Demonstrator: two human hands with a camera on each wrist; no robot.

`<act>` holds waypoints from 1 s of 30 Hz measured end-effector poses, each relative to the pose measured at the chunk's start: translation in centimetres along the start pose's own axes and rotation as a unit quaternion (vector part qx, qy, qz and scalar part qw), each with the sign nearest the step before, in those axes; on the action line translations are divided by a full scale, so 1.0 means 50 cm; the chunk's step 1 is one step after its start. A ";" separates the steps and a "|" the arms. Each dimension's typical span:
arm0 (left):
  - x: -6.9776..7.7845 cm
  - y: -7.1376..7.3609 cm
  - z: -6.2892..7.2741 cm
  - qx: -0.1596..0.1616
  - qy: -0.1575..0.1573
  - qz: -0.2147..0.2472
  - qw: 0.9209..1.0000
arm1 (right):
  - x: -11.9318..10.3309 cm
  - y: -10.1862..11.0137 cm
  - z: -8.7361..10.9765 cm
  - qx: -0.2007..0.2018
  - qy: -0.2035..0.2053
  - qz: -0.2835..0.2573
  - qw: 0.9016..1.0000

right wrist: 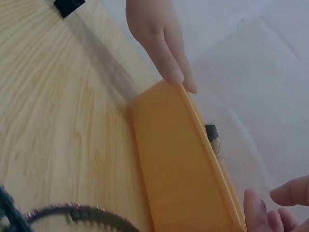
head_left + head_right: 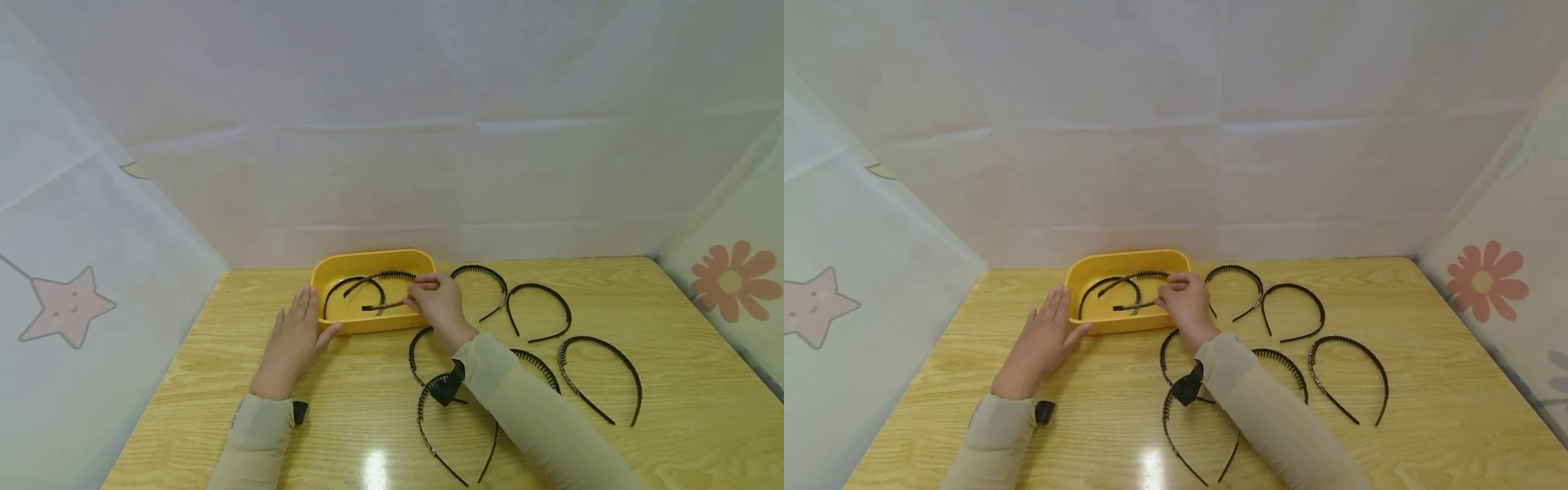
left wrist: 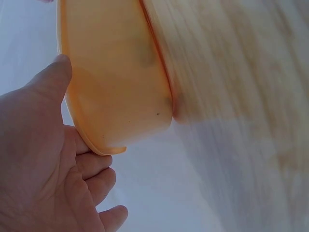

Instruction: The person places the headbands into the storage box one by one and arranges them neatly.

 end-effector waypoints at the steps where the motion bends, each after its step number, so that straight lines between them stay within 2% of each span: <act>1: 0.000 0.000 0.000 0.000 -0.001 -0.001 1.000 | -0.002 0.004 0.000 -0.001 0.007 0.010 1.000; 6: -0.001 -0.002 0.000 -0.003 0.000 0.000 1.000 | -0.014 0.024 0.006 -0.024 0.039 0.088 0.995; 11: -0.001 -0.003 -0.001 -0.005 0.001 -0.001 1.000 | -0.027 0.045 0.019 -0.060 0.065 0.172 0.981; 14: 0.000 -0.003 -0.002 -0.006 0.002 -0.001 1.000 | -0.040 0.065 0.031 -0.072 0.083 0.232 0.967; 18: 0.000 -0.005 -0.003 -0.008 0.002 0.001 1.000 | -0.060 0.099 0.049 -0.070 0.106 0.321 0.938; 21: -0.001 -0.008 -0.004 -0.010 0.002 0.001 1.000 | -0.073 0.128 0.061 -0.066 0.113 0.367 0.921; 30: 0.000 -0.010 -0.007 -0.012 0.003 0.004 1.000 | -0.107 0.222 0.099 -0.073 0.122 0.439 0.887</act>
Point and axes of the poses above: each hand's wrist, its own z-axis away from the middle knuckle, its own y-axis out of the back of the hand, x = y × z, the point moved 4 cm from there along -z, towards the middle knuckle, and after that the axes turned 11 degrees about -x, right-handed, at the moved point
